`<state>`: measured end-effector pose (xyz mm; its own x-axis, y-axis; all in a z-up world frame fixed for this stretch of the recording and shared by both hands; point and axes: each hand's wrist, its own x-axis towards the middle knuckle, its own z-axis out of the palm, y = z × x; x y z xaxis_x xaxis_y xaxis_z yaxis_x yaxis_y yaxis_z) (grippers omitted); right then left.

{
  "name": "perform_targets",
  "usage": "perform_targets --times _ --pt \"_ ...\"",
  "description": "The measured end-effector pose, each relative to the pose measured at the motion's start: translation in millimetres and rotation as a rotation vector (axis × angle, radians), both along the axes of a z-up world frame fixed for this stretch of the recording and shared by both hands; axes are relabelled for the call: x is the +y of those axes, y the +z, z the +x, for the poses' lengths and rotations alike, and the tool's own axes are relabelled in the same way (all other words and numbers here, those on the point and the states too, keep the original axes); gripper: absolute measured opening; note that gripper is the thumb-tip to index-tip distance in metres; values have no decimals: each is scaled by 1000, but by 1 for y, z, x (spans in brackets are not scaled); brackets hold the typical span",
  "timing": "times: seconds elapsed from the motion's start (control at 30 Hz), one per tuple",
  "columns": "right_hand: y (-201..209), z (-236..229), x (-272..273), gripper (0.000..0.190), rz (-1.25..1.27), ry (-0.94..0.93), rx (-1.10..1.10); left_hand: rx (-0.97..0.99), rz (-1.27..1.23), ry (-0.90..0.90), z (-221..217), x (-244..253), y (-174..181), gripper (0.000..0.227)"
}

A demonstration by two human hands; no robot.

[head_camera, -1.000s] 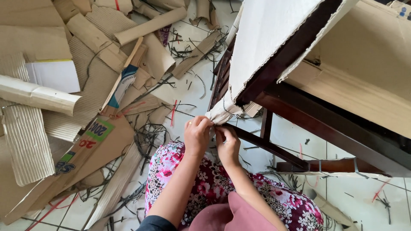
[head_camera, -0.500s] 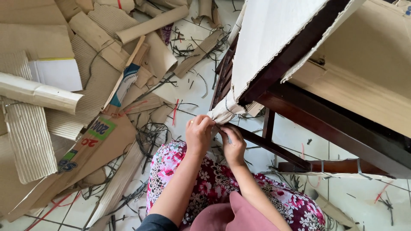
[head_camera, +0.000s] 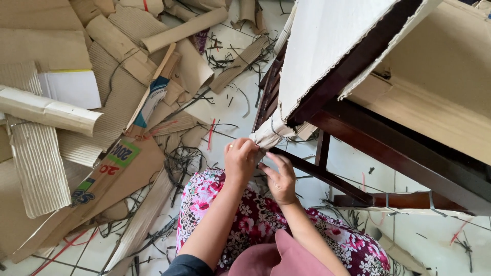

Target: The person sits on the floor and wraps a white fabric around a wooden furniture leg. They secure the fabric by tying it with black string, using scissors to cut the string as needed. The process is repeated to ensure the fabric is tightly secured around the leg.

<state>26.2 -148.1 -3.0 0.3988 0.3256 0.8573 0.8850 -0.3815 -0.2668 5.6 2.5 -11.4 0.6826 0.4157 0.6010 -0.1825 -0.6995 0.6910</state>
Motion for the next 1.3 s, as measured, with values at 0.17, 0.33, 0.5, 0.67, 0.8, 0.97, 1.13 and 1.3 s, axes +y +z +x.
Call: perform_targets --times 0.17,0.33,0.5,0.67,0.8,0.97,1.13,1.3 --pt "15 2 12 16 18 69 -4 -38 95 14 -1 2 3 18" --pt "12 -3 26 12 48 -53 201 -60 119 8 -2 3 6 14" --pt "37 -10 37 16 262 -106 480 -47 29 -38 -5 4 12 15" --pt "-6 -2 31 24 407 -228 616 -10 18 -42 -6 3 9 13" --pt "15 -5 36 19 273 -310 458 15 2 -64 -7 3 9 12" --pt "17 -8 38 17 222 -309 387 38 -28 -73 -10 3 11 12" --pt "14 -10 37 14 187 -271 304 60 -34 -75 -13 3 11 12" --pt "13 -9 39 15 142 -227 227 79 -2 -64 -13 3 10 12"
